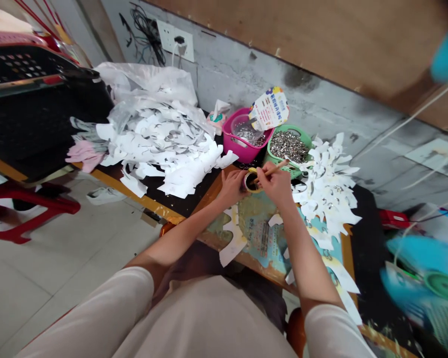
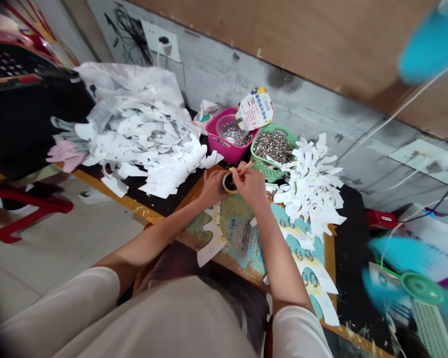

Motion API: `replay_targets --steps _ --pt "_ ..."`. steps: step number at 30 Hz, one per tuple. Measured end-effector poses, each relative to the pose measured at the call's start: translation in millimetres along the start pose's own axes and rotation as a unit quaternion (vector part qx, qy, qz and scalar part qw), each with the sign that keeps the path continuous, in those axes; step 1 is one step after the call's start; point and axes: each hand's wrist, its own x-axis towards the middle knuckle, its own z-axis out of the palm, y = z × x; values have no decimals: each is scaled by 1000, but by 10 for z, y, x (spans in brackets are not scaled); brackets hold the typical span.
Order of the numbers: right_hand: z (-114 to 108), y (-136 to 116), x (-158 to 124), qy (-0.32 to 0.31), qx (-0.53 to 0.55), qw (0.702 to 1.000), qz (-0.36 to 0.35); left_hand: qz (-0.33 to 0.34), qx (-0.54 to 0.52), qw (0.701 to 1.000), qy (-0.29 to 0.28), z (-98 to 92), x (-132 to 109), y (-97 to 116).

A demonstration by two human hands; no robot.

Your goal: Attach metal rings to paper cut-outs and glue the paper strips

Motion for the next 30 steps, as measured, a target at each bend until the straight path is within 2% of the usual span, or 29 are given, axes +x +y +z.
replay_targets --steps 3,7,12,16,19,22,26,28,30 --pt "-50 -66 -119 66 84 993 56 6 4 1000 5 5 -39 -16" --pt "-301 -174 -271 180 186 960 110 13 10 1000 3 1 -32 -21" --pt "-621 -76 -434 345 263 889 146 -8 7 1000 -12 -22 47 -12" --pt "-716 142 -511 414 318 833 184 -34 7 999 -22 -26 133 -15" --pt "-682 240 -550 411 358 815 198 -49 15 998 -31 -17 178 -19" --pt "-607 305 -593 390 371 814 219 -57 22 997 -45 -3 195 -30" --pt "-567 421 -671 329 387 809 296 -46 27 996 -66 10 193 -72" --pt "-595 467 -719 291 421 784 350 -42 26 996 -75 0 185 -103" --pt "-652 476 -774 260 479 747 380 -40 25 996 -80 -36 169 -135"
